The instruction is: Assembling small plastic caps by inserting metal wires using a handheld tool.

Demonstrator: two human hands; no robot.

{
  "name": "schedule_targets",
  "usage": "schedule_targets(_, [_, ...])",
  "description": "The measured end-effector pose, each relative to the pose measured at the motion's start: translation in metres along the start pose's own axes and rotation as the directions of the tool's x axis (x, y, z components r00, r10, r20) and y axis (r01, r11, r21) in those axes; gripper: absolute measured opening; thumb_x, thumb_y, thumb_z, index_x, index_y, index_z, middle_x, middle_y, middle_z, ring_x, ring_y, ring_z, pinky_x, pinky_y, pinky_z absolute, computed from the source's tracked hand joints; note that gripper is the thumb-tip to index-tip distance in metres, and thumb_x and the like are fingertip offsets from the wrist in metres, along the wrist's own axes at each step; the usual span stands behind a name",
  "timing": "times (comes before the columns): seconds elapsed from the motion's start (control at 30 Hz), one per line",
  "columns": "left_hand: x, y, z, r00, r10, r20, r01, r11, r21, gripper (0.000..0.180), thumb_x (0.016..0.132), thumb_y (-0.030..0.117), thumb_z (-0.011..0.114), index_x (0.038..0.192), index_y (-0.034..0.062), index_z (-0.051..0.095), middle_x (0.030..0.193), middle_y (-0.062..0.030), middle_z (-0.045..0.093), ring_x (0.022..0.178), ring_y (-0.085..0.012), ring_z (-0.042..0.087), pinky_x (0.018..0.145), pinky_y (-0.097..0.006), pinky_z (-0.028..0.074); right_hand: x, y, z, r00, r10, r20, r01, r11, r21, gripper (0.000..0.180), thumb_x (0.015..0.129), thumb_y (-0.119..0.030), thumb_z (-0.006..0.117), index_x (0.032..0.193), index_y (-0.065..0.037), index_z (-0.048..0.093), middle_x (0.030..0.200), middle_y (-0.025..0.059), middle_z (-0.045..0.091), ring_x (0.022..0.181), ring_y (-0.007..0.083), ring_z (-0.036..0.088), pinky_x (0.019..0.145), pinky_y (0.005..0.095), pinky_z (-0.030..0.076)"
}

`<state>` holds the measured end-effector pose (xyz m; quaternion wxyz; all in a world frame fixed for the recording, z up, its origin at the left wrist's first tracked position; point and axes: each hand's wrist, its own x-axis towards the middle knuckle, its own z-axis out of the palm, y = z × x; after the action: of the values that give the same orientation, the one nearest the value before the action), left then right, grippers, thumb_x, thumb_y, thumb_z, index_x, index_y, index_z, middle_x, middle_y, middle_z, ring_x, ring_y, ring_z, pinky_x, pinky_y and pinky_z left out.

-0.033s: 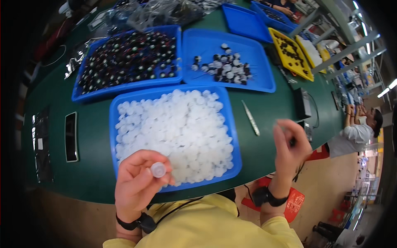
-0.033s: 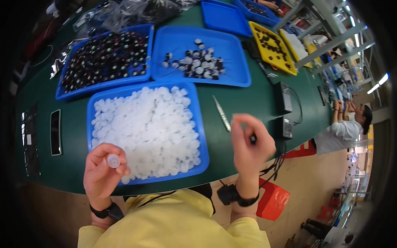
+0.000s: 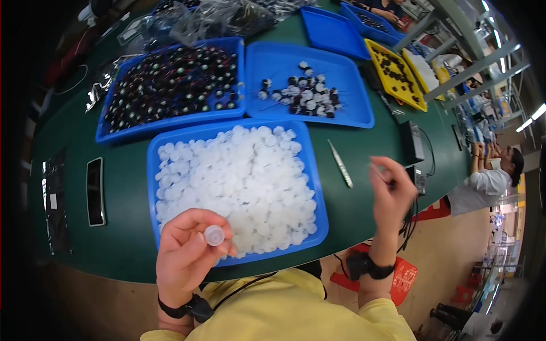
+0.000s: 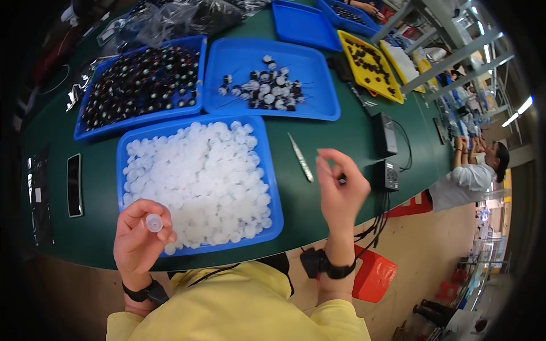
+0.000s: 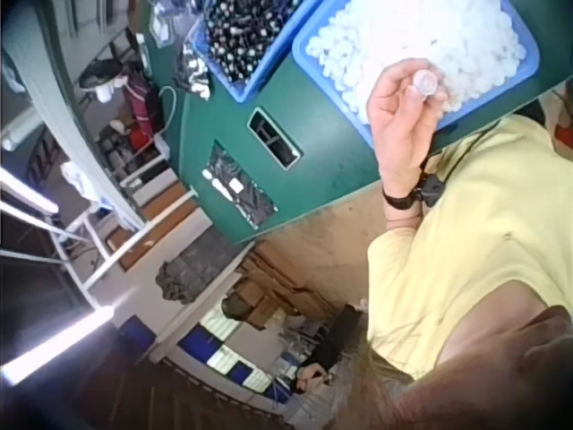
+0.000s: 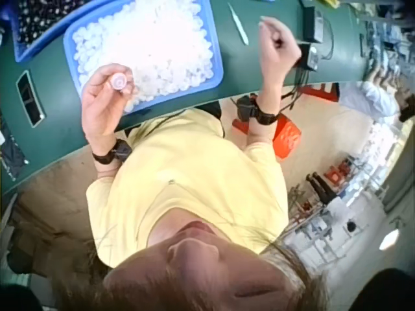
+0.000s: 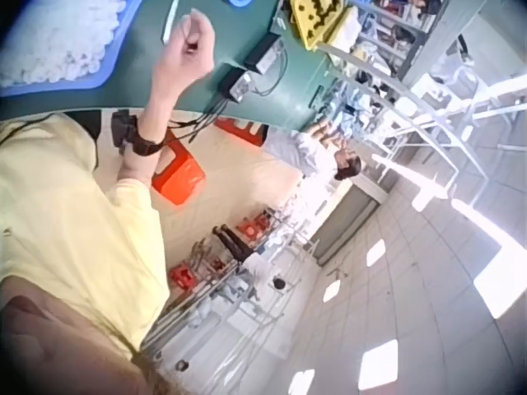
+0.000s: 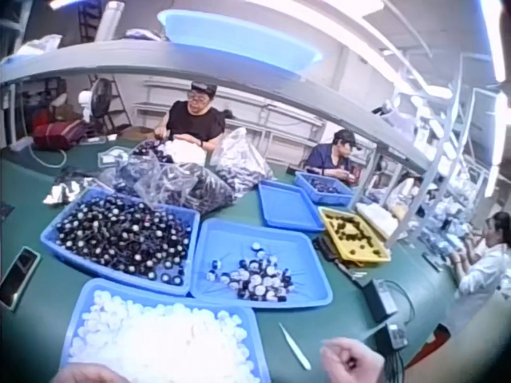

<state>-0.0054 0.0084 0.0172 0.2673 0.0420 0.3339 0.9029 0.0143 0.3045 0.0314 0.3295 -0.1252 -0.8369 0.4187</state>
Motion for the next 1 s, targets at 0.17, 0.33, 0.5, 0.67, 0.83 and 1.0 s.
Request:
schedule_targets(0.17, [0.010,-0.005,0.001,0.997,-0.063,0.034,0.063,0.998,0.014,0.028,0.086,0.013,0.055,0.104,-0.0078,0.051,0.092,-0.0177,0.059,0.075,-0.0192,0.059,0.073,-0.036,0.050,0.000,0.096,0.017,0.968,0.120,0.221,0.004,0.871,-0.491,0.022,0.077,-0.025,0.066,0.080,-0.003,0.060,0.058,0.0107,0.058,0.052,0.0267,0.057,0.051,0.0355,0.043])
schedule_targets(0.33, [0.005,-0.002,0.005,0.998,-0.056,0.008,0.055,0.998,0.025,0.025,0.088,0.013,0.052,0.104,-0.0068,0.051,0.093,-0.0180,0.058,0.077,-0.0196,0.059,0.074,-0.035,0.050,0.004,0.097,0.020,0.910,0.245,0.334,-0.033,0.846,-0.532,0.025,0.077,-0.026,0.066,0.074,-0.004,0.054,0.062,0.0106,0.059,0.058,0.0277,0.059,0.053,0.0361,0.044])
schedule_targets(0.5, [0.006,-0.002,0.006,0.987,-0.154,0.045,0.156,0.986,-0.054,0.023,0.091,0.012,0.047,0.105,-0.0054,0.048,0.091,-0.0155,0.057,0.075,-0.0197,0.058,0.070,-0.034,0.049,-0.005,0.048,0.009,0.884,0.165,0.438,-0.082,0.976,-0.201,0.019,0.080,-0.015,0.062,0.076,-0.003,0.048,0.053,0.0074,0.052,0.045,0.0141,0.047,0.044,0.0270,0.035])
schedule_targets(0.67, [0.002,0.000,0.010,0.970,-0.160,0.181,0.182,0.977,-0.114,0.025,0.093,0.015,0.045,0.107,-0.0050,0.047,0.085,-0.0122,0.053,0.069,-0.0167,0.052,0.065,-0.032,0.046,-0.025,-0.045,0.002,0.677,-0.499,0.541,0.419,0.866,0.274,0.015,0.068,-0.010,0.071,0.079,-0.003,0.064,0.052,0.0017,0.052,0.041,0.0156,0.050,0.040,0.0240,0.037])
schedule_targets(0.83, [-0.008,0.002,0.017,0.975,-0.138,0.172,0.149,0.988,-0.050,0.033,0.092,0.021,0.048,0.109,-0.0064,0.046,0.082,-0.0118,0.052,0.067,-0.0151,0.049,0.063,-0.031,0.044,-0.036,-0.070,0.008,0.529,-0.653,0.541,0.665,0.716,0.214,0.023,0.067,-0.012,0.072,0.088,-0.006,0.067,0.049,-0.0045,0.040,0.038,0.0096,0.039,0.035,0.0240,0.027])
schedule_targets(1.0, [-0.010,0.004,0.017,0.979,-0.098,0.180,0.105,0.994,-0.028,0.035,0.090,0.023,0.052,0.106,-0.0069,0.046,0.077,-0.0123,0.053,0.065,-0.0149,0.049,0.061,-0.030,0.043,-0.039,-0.075,0.012,0.501,-0.678,0.538,0.729,0.666,0.161,0.022,0.068,-0.011,0.071,0.088,-0.004,0.067,0.049,-0.0051,0.033,0.038,0.0084,0.034,0.034,0.0222,0.026])
